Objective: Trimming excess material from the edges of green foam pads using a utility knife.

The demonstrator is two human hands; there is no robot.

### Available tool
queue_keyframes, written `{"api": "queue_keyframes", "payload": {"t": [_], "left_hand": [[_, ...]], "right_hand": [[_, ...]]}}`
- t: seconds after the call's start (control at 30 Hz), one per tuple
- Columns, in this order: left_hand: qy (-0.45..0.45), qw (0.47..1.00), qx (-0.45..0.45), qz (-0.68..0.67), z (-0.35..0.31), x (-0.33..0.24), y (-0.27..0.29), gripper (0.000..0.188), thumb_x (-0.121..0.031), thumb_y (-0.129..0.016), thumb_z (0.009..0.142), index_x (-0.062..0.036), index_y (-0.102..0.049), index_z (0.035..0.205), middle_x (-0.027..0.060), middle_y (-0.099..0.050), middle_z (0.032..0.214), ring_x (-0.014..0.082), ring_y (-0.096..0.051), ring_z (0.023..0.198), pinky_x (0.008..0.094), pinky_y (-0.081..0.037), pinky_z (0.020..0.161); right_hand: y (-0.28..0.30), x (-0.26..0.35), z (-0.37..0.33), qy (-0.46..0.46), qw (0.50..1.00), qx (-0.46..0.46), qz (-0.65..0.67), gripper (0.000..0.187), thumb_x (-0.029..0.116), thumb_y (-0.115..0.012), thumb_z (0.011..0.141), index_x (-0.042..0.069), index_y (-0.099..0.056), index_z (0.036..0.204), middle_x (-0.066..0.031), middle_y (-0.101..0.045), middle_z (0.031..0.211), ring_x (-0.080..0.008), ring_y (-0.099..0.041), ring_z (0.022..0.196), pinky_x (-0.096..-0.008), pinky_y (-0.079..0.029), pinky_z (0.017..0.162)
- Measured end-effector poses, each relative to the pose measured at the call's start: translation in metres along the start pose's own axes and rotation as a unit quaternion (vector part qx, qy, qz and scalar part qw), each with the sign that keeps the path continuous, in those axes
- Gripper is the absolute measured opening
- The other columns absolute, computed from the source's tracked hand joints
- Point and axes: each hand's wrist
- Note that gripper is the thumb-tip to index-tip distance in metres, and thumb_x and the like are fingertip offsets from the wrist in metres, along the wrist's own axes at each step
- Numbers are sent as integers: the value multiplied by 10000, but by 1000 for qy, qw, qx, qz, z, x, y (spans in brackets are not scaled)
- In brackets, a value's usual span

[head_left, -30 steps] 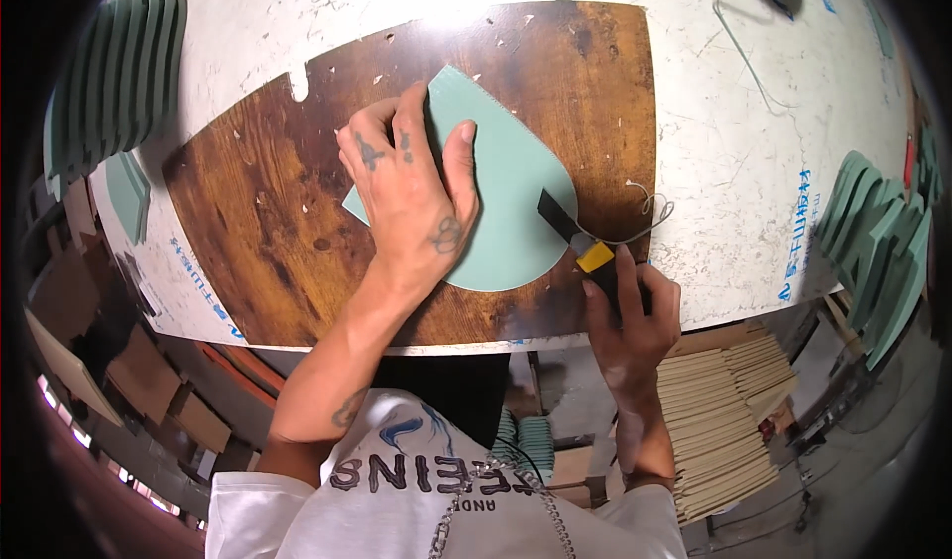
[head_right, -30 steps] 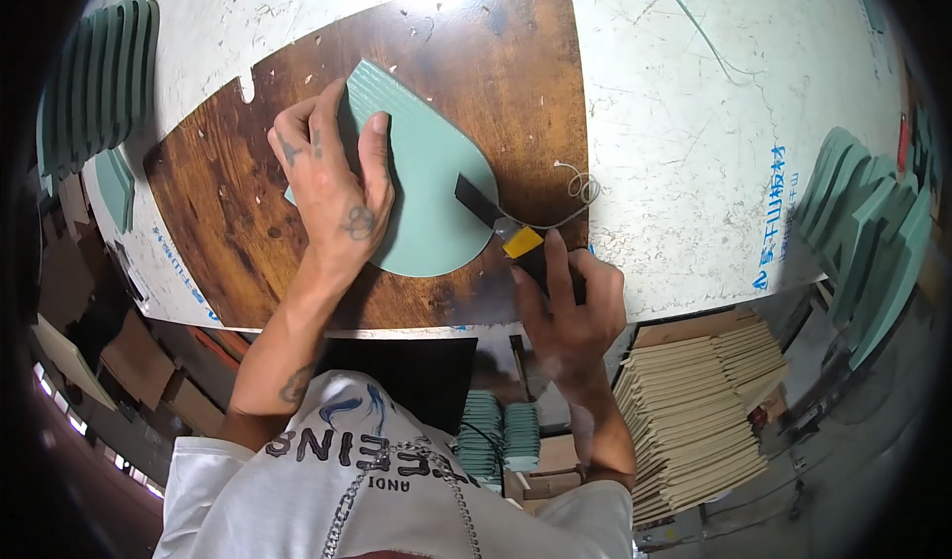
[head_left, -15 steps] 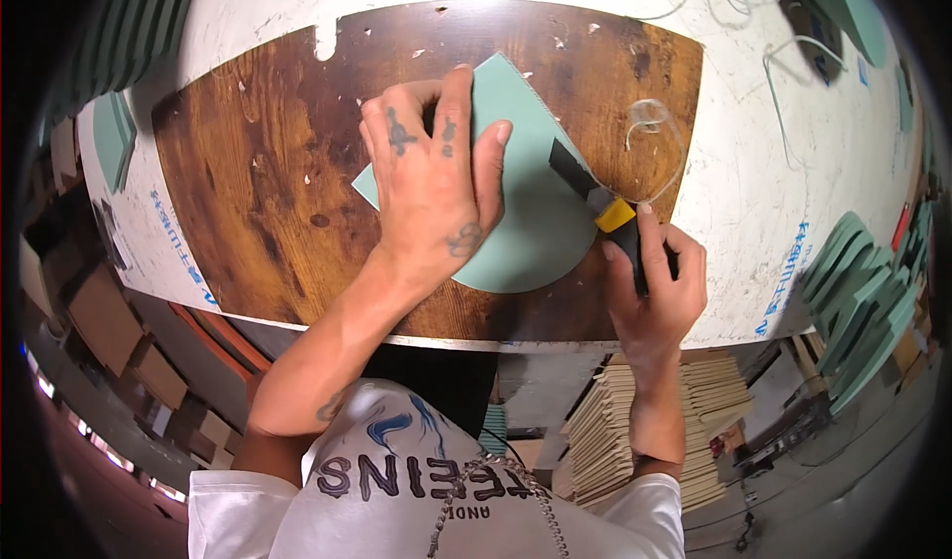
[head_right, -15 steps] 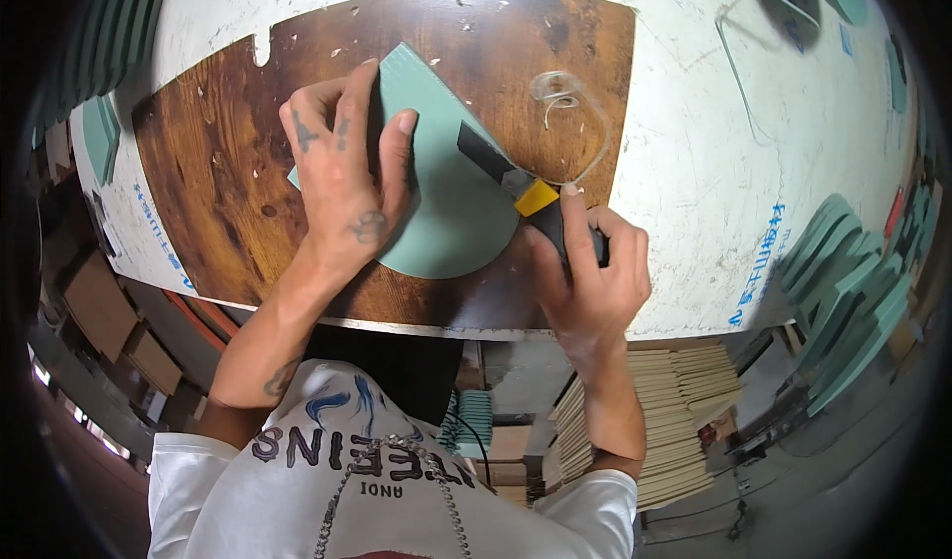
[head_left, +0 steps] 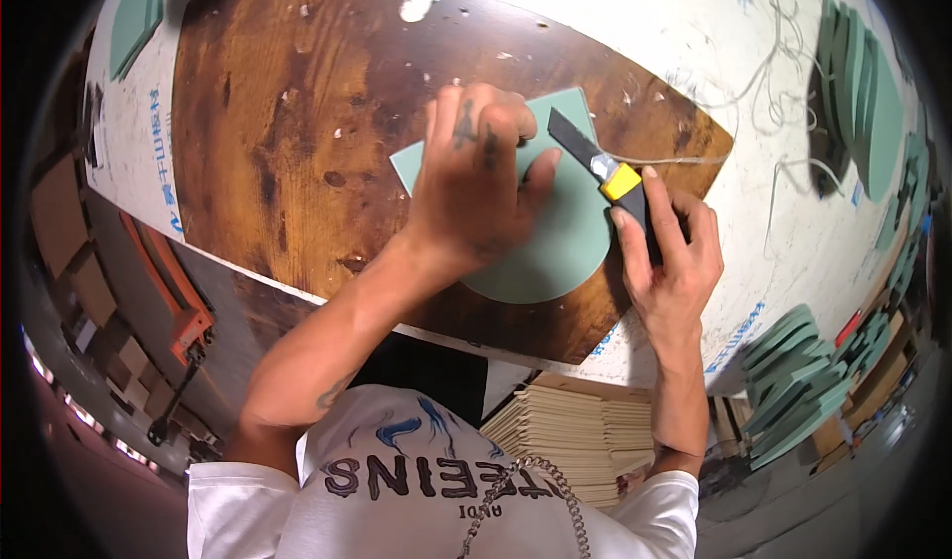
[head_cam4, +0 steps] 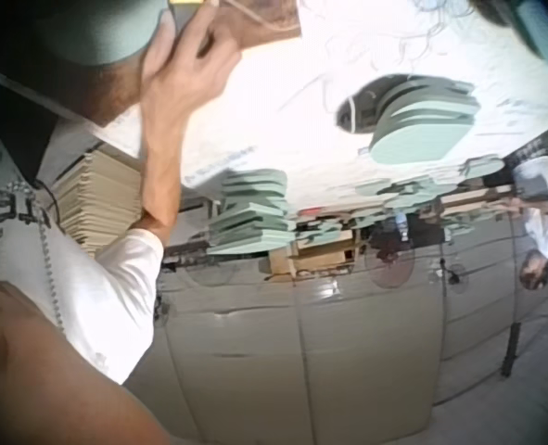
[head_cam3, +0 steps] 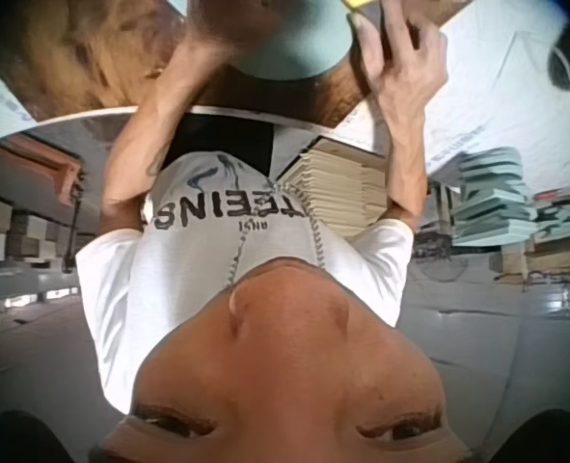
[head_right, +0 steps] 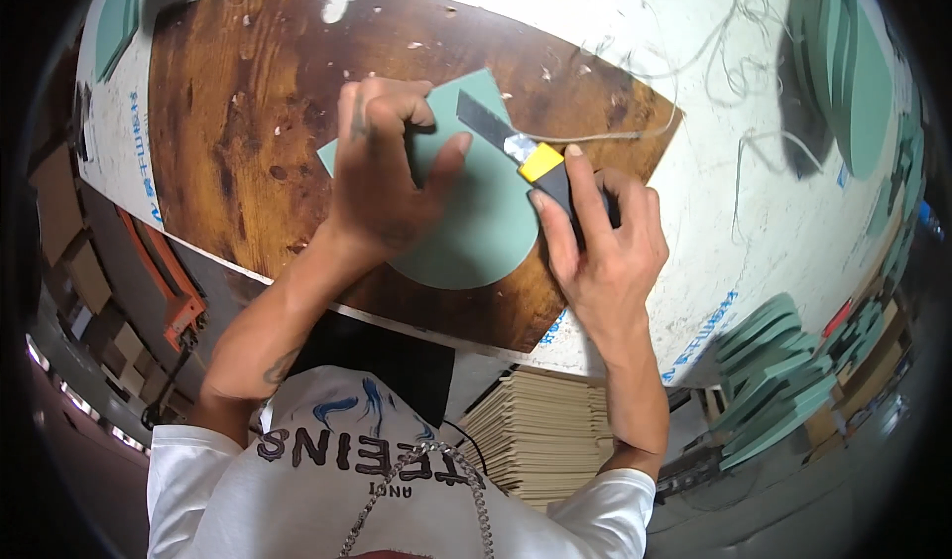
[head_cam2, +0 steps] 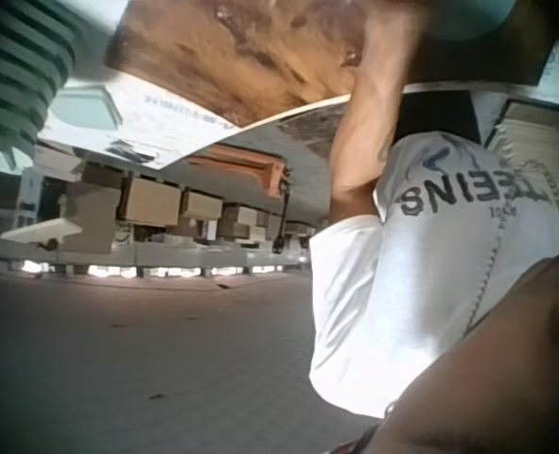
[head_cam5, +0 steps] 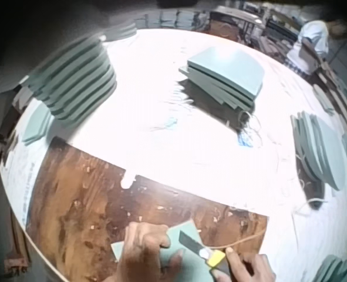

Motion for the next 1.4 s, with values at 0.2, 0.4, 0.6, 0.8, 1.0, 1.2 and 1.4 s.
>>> {"api": "queue_keyframes", "payload": {"t": [0.2,0.4,0.6,0.8,1.0,1.2,1.4], "left_hand": [[47,999,-12,-22,-2,-1,2,352,-41,-656,851,-45,-443,1131,198,-591,1091,359,-522,935,485,-437,820],[32,999,-38,-6,-1,-3,1,364,-68,-699,830,-39,-432,1076,213,-572,1095,352,-505,933,484,-435,813],[28,999,-17,-3,1,-2,6,398,-117,-771,779,-25,-461,1010,206,-567,1083,358,-500,939,472,-444,817],[76,983,-38,163,-12,-23,-4,619,-289,-760,852,28,-532,1331,216,-554,1280,410,-500,1176,556,-318,1051],[138,965,20,220,-20,-31,-2,519,-318,-640,996,-50,-516,1423,198,-468,1338,418,-436,1254,666,-220,1120],[75,973,171,132,-43,-69,1,625,-261,-735,893,-120,-541,1470,251,-354,1587,479,-305,1490,712,-181,1149],[15,960,240,140,-56,-74,-7,778,-341,-843,772,-237,-552,1486,319,-210,1650,547,-212,1506,785,-134,1111]], "right_hand": [[-5,-6,16,14,1000,0,17,459,186,-876,778,59,-760,1204,-117,-639,920,-246,-607,782,-357,-524,652],[-12,4,26,16,1000,-14,5,444,205,-862,803,74,-750,1213,-107,-629,919,-242,-600,764,-357,-520,643],[-4,-2,27,17,1000,-15,5,457,226,-862,807,90,-744,1227,-106,-615,914,-242,-589,758,-357,-515,635],[-3,-6,10,11,1000,-15,-4,467,236,-868,796,89,-749,1223,-105,-617,930,-244,-584,784,-358,-515,643],[21,-27,-32,-99,989,-8,111,433,155,-842,821,-8,-734,1208,-149,-666,927,-255,-651,793,-339,-531,706],[35,-37,-80,-198,968,-49,144,417,295,-703,989,-52,-714,1219,-164,-683,963,-236,-650,851,-333,-509,760],[19,-29,-85,-233,947,-146,168,468,329,-644,1028,-77,-681,1257,-152,-663,978,-210,-612,865,-313,-485,769]]}}
Point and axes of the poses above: each hand's wrist, its own z-axis towards the middle knuckle, its own y-axis out of the back of the hand, x = y × z
